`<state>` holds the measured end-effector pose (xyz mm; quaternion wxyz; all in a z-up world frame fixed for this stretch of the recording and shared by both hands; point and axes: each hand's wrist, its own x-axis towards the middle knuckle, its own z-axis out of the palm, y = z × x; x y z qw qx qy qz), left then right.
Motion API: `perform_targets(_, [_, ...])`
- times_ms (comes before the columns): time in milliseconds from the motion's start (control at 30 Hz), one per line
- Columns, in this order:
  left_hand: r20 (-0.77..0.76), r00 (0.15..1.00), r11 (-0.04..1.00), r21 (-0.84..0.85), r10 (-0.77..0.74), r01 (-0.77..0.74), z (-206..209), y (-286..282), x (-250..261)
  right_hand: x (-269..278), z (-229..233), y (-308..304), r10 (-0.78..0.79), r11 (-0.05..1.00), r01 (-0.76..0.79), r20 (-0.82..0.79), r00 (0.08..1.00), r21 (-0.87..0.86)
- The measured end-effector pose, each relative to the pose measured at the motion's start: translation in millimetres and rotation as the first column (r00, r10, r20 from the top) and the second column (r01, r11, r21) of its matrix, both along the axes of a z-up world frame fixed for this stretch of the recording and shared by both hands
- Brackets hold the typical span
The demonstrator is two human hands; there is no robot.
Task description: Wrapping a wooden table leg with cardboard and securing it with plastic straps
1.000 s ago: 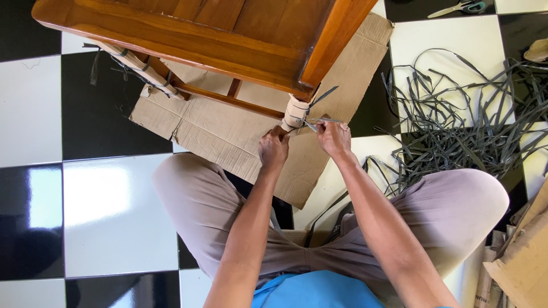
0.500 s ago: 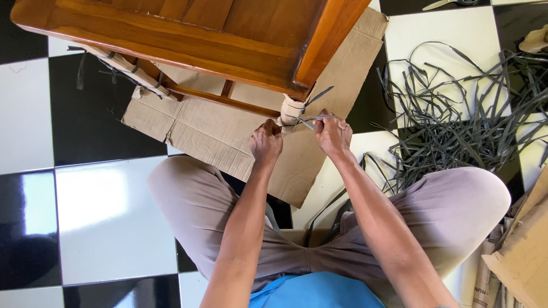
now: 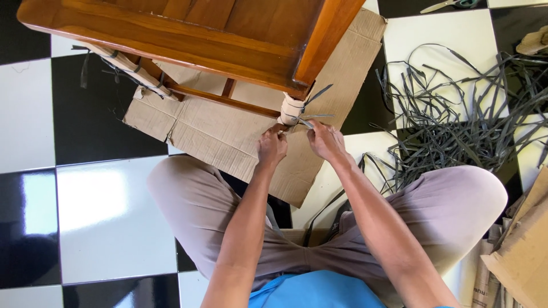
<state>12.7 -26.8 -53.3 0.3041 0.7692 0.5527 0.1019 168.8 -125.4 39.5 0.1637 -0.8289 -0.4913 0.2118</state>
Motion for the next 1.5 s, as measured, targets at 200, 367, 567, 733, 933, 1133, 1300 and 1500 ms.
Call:
perform_targets(200, [0.045,0.997,0.997,0.047,-0.065,0.063,28,-18,4,-17,10,7,0.002,0.991,0.004,-0.047,0.999,0.131])
perform_targets(367, [0.174,0.984,0.999,-0.032,-0.024,0.03,18,-19,-8,-12,-25,9,-0.098,0.989,0.11,-0.12,0.988,0.101])
perform_targets(567, [0.175,0.983,0.997,-0.035,-0.058,0.065,33,-21,-9,-25,-31,4,-0.124,0.989,0.134,-0.149,0.981,0.057])
perform_targets(733, [0.184,0.983,0.989,-0.142,-0.007,0.034,52,-24,-8,-26,-12,1,-0.105,0.993,0.113,-0.15,0.983,0.044])
perform_targets(933, [0.371,0.818,0.814,-0.549,0.44,-0.189,4,-16,2,-18,-18,7,-0.218,0.962,0.253,-0.274,0.937,0.1])
perform_targets(1133, [0.29,0.949,0.99,0.013,0.128,-0.138,32,0,-2,9,-74,7,-0.132,0.979,0.144,-0.092,0.987,0.143])
perform_targets(1300, [0.275,0.928,0.968,-0.078,0.251,-0.238,31,2,2,4,-61,10,-0.192,0.964,0.207,-0.102,0.976,0.164])
perform_targets(1500, [0.276,0.837,0.799,-0.536,0.472,-0.274,-16,-1,-4,-6,-30,-2,-0.211,0.962,0.248,-0.266,0.941,0.113])
